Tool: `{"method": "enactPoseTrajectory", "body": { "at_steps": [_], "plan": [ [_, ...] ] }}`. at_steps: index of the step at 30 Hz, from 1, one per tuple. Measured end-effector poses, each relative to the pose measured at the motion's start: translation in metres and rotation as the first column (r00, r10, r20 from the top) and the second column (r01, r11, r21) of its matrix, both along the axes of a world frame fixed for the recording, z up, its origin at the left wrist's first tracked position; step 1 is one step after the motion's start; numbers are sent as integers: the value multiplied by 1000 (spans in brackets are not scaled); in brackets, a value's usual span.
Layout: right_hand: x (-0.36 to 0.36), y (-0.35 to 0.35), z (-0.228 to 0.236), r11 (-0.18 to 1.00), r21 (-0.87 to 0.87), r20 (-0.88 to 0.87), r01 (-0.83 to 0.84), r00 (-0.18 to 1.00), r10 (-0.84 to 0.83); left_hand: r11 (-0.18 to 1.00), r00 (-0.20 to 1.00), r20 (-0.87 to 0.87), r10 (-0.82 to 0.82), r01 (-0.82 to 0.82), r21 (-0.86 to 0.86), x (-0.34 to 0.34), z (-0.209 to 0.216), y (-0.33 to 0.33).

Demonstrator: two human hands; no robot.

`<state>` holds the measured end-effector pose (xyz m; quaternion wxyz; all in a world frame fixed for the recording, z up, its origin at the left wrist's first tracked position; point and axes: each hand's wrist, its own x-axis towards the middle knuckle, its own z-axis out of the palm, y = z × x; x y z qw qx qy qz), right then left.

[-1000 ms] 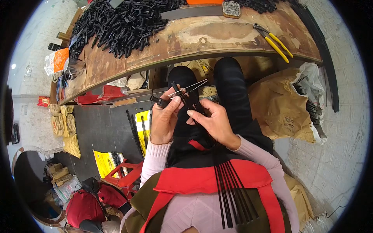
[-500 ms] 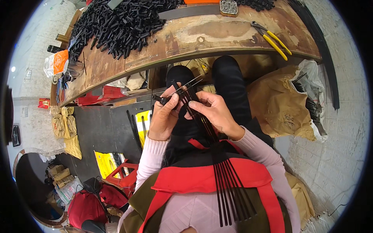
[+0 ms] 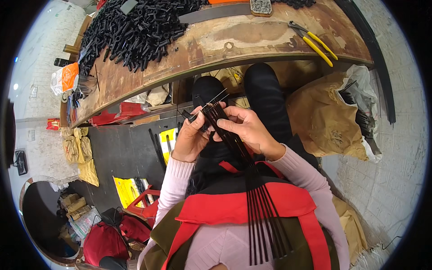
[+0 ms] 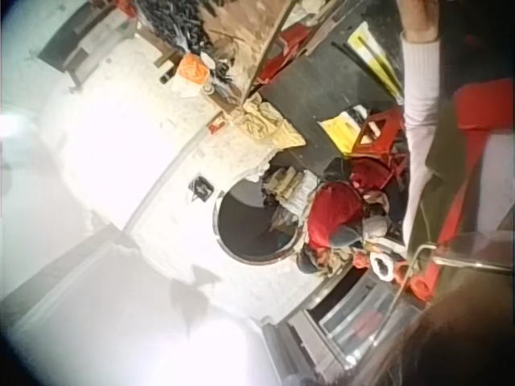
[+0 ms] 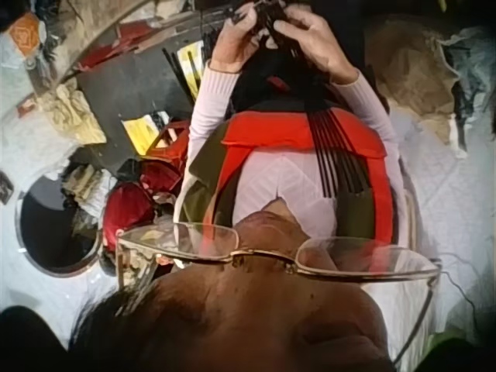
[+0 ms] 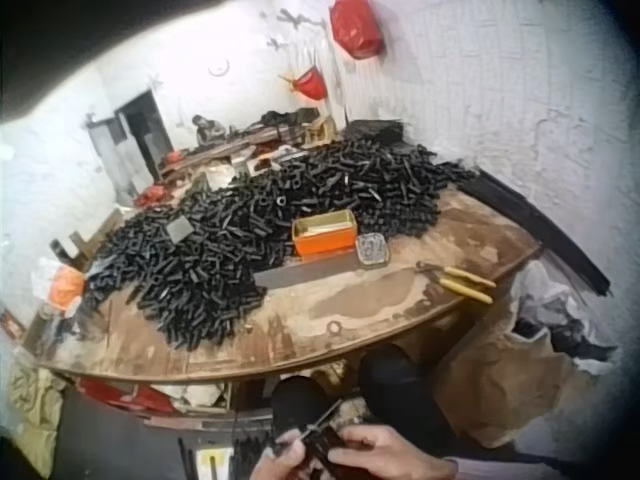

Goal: The recorder aligns multiple long black plastic strips and uses a pair of snips to trim or cut them at a manufacturing workbench.

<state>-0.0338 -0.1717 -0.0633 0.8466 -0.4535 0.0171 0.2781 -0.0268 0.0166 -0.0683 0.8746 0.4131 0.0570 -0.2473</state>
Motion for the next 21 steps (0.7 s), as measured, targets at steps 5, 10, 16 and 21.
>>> {"method": "enactPoseTrajectory", "body": {
  "at_steps": [5, 10, 16, 21],
  "plan": [
    [0, -1, 1, 1000, -23, 76, -6, 997, 8, 998, 997, 44, -65, 66, -21, -1, -3, -1],
    [0, 0, 2, 1000, 27, 75, 3, 997, -5, 958, 957, 160, 242, -262, 120, 29, 28, -11],
    [-5, 4, 12, 1000, -12, 79, 9, 997, -8, 876, 885, 262, -385, 260, 406, 70, 61, -6],
    [-5, 0, 12, 1000, -16, 71, 10, 997, -9, 955, 954, 56, -294, 296, -23, 51, 48, 1]
  ]
}}
